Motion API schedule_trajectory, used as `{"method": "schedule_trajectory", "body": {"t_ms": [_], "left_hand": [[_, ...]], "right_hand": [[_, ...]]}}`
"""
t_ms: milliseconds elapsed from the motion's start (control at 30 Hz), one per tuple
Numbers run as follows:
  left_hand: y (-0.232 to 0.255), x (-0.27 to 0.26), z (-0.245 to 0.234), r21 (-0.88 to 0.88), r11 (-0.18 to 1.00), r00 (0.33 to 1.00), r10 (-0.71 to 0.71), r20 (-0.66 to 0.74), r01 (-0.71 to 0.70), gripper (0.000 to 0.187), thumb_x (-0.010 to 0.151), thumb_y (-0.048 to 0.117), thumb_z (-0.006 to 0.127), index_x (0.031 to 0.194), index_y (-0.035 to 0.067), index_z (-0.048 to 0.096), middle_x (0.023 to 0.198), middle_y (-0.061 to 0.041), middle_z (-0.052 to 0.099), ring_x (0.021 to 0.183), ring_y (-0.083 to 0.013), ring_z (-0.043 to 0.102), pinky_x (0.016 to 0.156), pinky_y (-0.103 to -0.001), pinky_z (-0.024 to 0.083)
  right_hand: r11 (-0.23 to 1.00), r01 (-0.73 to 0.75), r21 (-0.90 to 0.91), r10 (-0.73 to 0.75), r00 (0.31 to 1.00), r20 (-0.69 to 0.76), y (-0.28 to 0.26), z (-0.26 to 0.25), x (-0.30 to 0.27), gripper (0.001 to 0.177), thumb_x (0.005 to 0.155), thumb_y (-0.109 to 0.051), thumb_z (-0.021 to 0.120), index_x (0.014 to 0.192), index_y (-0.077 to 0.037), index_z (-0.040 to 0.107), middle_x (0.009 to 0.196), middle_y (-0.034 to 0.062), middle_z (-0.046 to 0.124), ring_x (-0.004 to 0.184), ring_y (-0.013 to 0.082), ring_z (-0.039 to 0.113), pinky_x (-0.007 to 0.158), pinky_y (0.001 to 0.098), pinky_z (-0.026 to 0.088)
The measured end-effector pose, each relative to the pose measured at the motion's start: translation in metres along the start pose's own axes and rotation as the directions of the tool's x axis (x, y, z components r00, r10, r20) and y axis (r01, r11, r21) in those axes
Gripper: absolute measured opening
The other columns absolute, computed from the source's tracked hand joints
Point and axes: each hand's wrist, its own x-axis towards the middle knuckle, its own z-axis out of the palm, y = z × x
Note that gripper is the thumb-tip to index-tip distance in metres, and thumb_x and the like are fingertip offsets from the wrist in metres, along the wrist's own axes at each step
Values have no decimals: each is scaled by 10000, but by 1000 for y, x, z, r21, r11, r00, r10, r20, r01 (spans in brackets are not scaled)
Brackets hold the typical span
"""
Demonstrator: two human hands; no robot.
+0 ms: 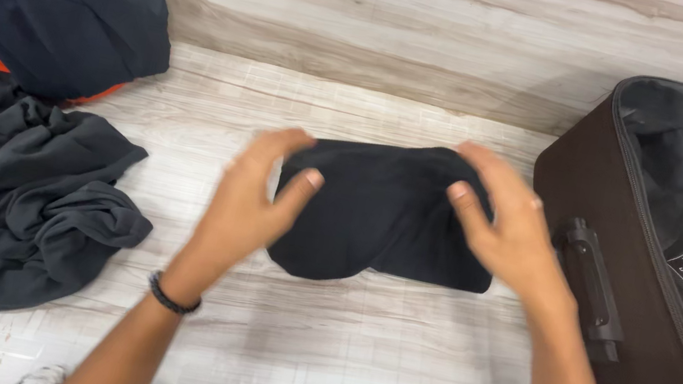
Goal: The person folds a light-colored shirt, a black shirt, and a black t-shirt on the floor, then places them into a suitcase. The person handles each garment one at a time, smoothing and folding them neatly.
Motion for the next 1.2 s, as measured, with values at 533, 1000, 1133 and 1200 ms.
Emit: {"method": "schedule_trajectory", "body": {"t_ms": [533,1000,1133,1200], "left_hand": [[-10,-21,47,692,540,868,171,467,-479,620,846,38,694,1442,49,524,1459,-164,551,1369,-264,488,1212,-579,222],[18,-49,-3,948,216,968,147,205,-234,938,595,31,686,1504,112,467,1544,-141,411,1380,-320,507,1098,-480,440],[25,-79,-7,637,731,907,-405,114,246,452,891,135,706,1254,-87,552,1161,-260,634,923,-323,667,727,-392,547],[28,-85,-3,523,729,763,-612,209,441,403,1003,321,673,1114,-64,634,888,-242,736,726,-267,712,621,-364,534]], "right_hand": [[943,171,-284,-37,906,422,26,46,-24,786,755,129,636,1469,-182,530,1510,33,579,1427,201,509,1231,603,176],[933,-271,-237,359,656,664,-67,-17,-47,567,815,-466,768,1291,-163,712,1169,48,773,998,188,788,850,328,620],[973,-216,-78,229,870,438,-42,-12,-43,563,851,-442,717,1281,-78,700,1214,131,755,1090,270,746,934,401,573],[985,-137,-101,162,936,311,-27,1,-39,614,866,-443,726,1311,-27,651,1291,190,690,1182,341,666,975,451,522]]}}
